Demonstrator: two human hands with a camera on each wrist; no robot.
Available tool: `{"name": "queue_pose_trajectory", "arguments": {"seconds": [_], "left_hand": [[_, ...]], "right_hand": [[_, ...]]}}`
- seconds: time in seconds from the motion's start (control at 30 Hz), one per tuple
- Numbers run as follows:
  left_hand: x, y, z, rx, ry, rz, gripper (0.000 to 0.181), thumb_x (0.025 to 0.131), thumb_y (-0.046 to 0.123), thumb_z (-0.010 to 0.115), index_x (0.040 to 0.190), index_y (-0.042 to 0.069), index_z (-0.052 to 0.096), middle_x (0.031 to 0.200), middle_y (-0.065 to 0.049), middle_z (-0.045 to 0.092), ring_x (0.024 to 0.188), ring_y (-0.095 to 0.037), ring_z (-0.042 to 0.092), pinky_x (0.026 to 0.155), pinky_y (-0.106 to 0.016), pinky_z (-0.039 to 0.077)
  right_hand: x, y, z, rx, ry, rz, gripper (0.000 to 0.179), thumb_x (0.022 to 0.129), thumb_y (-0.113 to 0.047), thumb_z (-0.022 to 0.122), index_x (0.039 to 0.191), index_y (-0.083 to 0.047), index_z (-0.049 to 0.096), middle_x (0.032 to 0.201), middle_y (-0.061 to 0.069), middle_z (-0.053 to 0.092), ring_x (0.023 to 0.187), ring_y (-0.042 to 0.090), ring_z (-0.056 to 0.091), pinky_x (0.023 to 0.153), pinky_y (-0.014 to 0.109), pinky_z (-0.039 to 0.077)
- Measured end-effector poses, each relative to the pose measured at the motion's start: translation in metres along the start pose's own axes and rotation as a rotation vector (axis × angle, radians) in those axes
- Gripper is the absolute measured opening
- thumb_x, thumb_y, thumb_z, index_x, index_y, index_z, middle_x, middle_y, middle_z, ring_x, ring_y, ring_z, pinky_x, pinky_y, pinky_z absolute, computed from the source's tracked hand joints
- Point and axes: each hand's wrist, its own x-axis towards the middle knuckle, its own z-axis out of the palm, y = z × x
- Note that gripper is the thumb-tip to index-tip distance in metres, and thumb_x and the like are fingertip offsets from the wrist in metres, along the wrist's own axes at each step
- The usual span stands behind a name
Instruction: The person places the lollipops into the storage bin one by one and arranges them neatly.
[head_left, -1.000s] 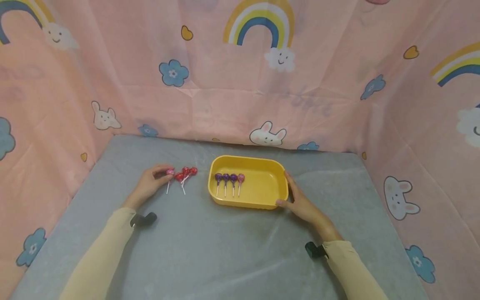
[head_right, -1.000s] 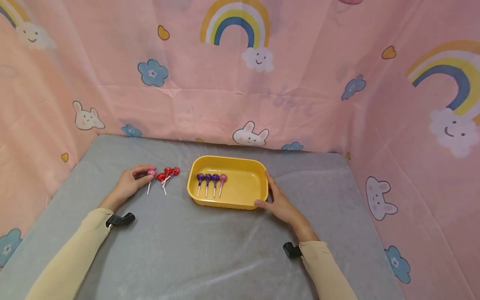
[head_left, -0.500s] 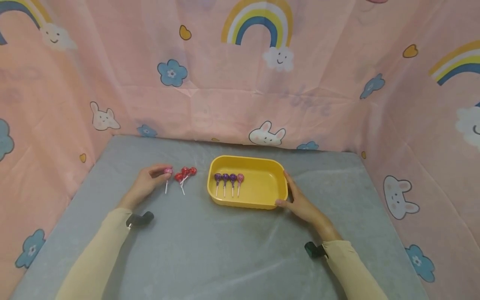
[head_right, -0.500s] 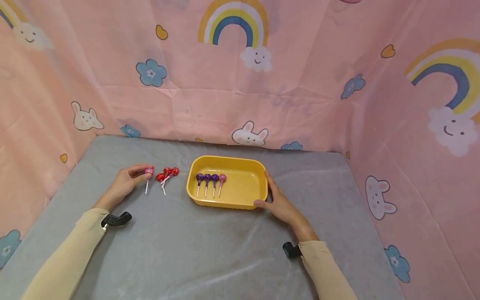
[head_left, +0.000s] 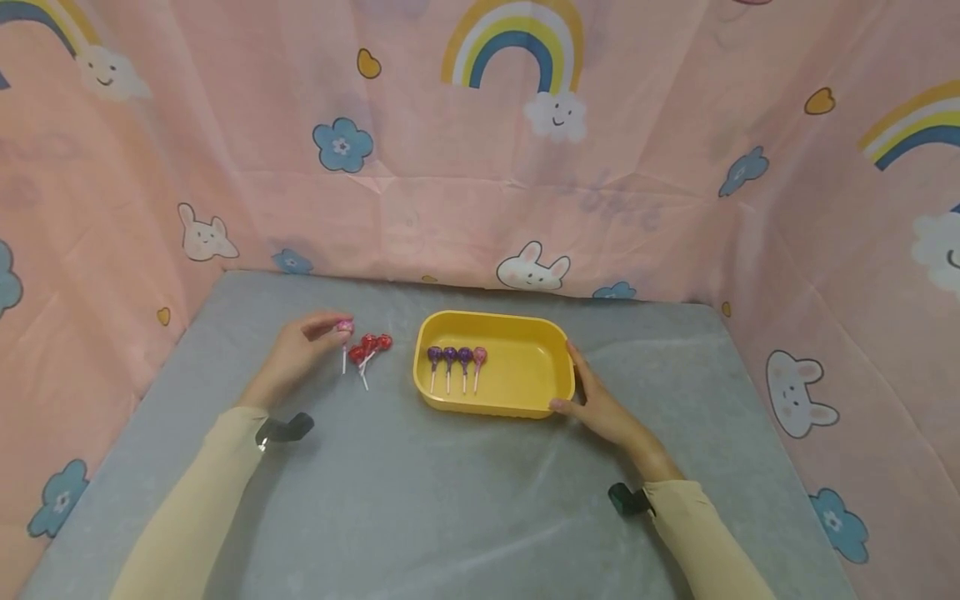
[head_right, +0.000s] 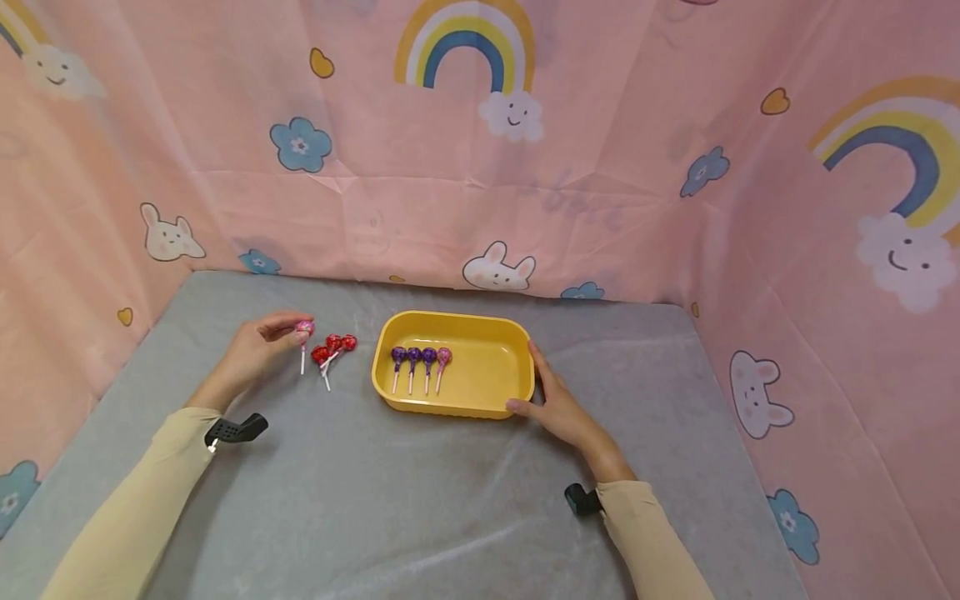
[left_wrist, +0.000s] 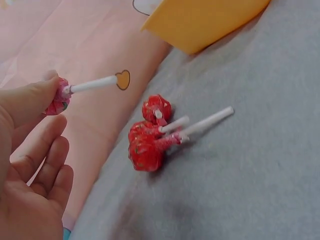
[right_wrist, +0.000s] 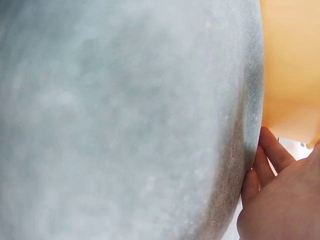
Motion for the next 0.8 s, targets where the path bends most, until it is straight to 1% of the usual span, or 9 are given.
{"name": "queue_pose_trajectory", "arguments": {"seconds": [0.1,0.17,0.23,0.33,0.37,0.5,0.57,0.67,0.8], "left_hand": [[0.001,0.004,0.0,0.005,-0.006,0.003,0.05,0.092,0.047,0.067,0.133,0.018,0.063,0.138,-0.007,0.06,0.139,-0.03,0.048,0.115,-0.055,0.037],[0.001,0.008,0.001,0.004,-0.008,0.001,0.049,0.092,0.047,0.067,0.132,0.019,0.063,0.137,-0.007,0.062,0.135,-0.029,0.052,0.112,-0.047,0.042],[0.001,0.012,0.002,0.001,-0.008,0.002,0.049,0.092,0.046,0.067,0.133,0.019,0.063,0.136,-0.007,0.063,0.131,-0.027,0.056,0.107,-0.035,0.046],[0.001,0.017,0.004,-0.015,-0.003,0.011,0.049,0.093,0.043,0.067,0.133,0.016,0.062,0.134,-0.009,0.064,0.125,-0.023,0.06,0.097,-0.018,0.046],[0.001,0.019,0.005,-0.026,-0.005,0.011,0.048,0.093,0.042,0.067,0.134,0.016,0.062,0.133,-0.009,0.065,0.124,-0.022,0.061,0.096,-0.017,0.046],[0.001,0.027,0.007,-0.047,-0.019,0.016,0.05,0.093,0.041,0.068,0.135,0.015,0.061,0.133,-0.009,0.065,0.122,-0.017,0.061,0.094,-0.016,0.047],[0.002,0.031,0.008,-0.047,-0.022,0.008,0.051,0.092,0.044,0.068,0.134,0.017,0.062,0.132,-0.007,0.065,0.121,-0.015,0.061,0.093,-0.016,0.048],[0.003,0.035,0.011,-0.057,-0.031,0.01,0.052,0.091,0.045,0.068,0.134,0.017,0.062,0.131,-0.007,0.064,0.121,-0.018,0.061,0.092,-0.017,0.049],[0.006,0.038,0.014,-0.056,-0.032,0.015,0.051,0.091,0.045,0.069,0.134,0.018,0.062,0.129,-0.007,0.066,0.119,-0.017,0.062,0.092,-0.018,0.051]], "right_hand": [[0.001,0.002,0.001,-0.015,0.005,0.018,0.104,0.091,-0.04,0.07,0.157,-0.04,-0.009,0.169,0.008,-0.001,0.155,0.038,0.008,0.121,0.067,0.013],[0.002,0.003,0.001,-0.022,0.009,0.027,0.103,0.091,-0.041,0.07,0.156,-0.042,-0.01,0.169,0.008,-0.002,0.155,0.038,0.006,0.121,0.067,0.013],[0.002,0.003,0.002,-0.026,0.011,0.031,0.103,0.09,-0.042,0.07,0.156,-0.042,-0.01,0.169,0.007,-0.002,0.156,0.037,0.006,0.121,0.066,0.013],[0.001,0.002,0.002,-0.031,0.011,0.034,0.104,0.09,-0.042,0.07,0.156,-0.042,-0.01,0.169,0.007,-0.002,0.156,0.037,0.006,0.121,0.066,0.014],[0.001,0.002,0.002,-0.038,0.01,0.034,0.105,0.09,-0.042,0.07,0.156,-0.041,-0.01,0.169,0.008,-0.002,0.155,0.038,0.006,0.121,0.066,0.014],[0.001,0.001,0.001,-0.035,0.009,0.057,0.105,0.089,-0.044,0.071,0.156,-0.041,-0.01,0.169,0.007,-0.002,0.156,0.037,0.006,0.121,0.065,0.014],[0.0,0.001,0.001,-0.032,0.009,0.061,0.105,0.089,-0.044,0.071,0.157,-0.04,-0.01,0.169,0.008,-0.002,0.156,0.038,0.006,0.121,0.065,0.014],[0.0,0.0,0.001,-0.037,0.009,0.059,0.105,0.089,-0.044,0.07,0.157,-0.039,-0.01,0.169,0.008,-0.002,0.156,0.038,0.006,0.121,0.065,0.014],[0.001,0.001,0.0,-0.045,0.01,0.045,0.104,0.09,-0.044,0.069,0.158,-0.037,-0.01,0.169,0.009,-0.002,0.155,0.039,0.005,0.121,0.067,0.013]]}}
